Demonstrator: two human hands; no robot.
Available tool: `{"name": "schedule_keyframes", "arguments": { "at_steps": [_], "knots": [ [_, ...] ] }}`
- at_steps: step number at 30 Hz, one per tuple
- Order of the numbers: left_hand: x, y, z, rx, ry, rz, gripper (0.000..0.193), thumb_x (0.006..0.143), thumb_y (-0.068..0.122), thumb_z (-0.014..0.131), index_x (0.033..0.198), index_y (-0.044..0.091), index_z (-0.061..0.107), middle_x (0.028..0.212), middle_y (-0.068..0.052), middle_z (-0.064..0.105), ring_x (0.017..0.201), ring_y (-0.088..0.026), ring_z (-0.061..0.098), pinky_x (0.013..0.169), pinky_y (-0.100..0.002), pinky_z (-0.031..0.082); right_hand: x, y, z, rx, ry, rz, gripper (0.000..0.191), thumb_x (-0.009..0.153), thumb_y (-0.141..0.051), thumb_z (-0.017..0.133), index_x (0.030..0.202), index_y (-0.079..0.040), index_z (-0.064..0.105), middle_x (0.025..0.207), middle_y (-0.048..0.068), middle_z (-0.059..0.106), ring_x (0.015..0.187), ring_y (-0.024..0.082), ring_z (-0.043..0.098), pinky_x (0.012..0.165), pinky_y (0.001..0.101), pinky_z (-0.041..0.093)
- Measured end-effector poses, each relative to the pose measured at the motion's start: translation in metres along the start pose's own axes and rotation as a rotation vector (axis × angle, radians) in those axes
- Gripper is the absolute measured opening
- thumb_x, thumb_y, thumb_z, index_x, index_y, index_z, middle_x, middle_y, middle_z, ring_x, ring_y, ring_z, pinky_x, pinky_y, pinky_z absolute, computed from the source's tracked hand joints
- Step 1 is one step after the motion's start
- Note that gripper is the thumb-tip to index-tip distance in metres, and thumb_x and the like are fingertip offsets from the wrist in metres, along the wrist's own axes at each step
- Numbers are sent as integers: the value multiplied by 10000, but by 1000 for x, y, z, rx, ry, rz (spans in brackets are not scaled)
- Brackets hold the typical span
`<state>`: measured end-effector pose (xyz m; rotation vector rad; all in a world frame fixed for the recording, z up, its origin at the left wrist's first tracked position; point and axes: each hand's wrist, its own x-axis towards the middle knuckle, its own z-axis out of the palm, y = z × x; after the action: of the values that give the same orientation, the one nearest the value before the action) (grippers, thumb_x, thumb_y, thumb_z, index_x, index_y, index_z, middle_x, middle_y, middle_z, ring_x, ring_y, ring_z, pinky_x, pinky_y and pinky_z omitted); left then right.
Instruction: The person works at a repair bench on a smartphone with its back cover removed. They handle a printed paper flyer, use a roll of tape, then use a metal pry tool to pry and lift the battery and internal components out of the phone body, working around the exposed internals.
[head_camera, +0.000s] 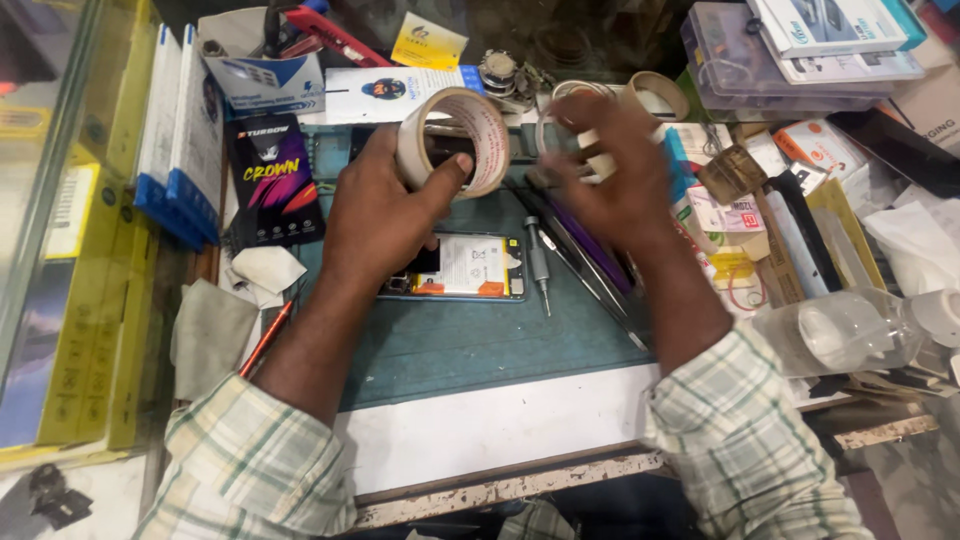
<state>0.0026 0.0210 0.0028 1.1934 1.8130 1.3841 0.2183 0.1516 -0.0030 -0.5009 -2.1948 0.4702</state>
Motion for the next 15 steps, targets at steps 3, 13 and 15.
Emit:
{"name": "schedule_keyframes", "arguments": {
  "at_steps": [3,13,15],
  "knots": [
    [1,-4,1,125,82,190,527,853,396,809,1186,25,638,915,-136,771,715,-248,755,649,-387,586,6,19,-35,-476,66,-8,371,874,-227,934,1128,-50,730,1167,152,665,1119,300,637,885,407,562],
    [0,-10,5,208,58,220,523,828,407,800,1164,37,647,952,-158,782,854,-306,785,801,-426,600,1,46,-42,-436,-25,217,282,967,-288,856,1008,-32,745,960,108,705,828,259,678,731,395,523],
    [-1,-9,5,199,77,281,517,833,397,805,1164,31,650,976,-162,778,879,-313,779,805,-435,596,3,43,-41,-416,19,198,260,988,-271,836,1032,-36,736,968,107,700,849,260,678,738,395,525]
  ]
}}
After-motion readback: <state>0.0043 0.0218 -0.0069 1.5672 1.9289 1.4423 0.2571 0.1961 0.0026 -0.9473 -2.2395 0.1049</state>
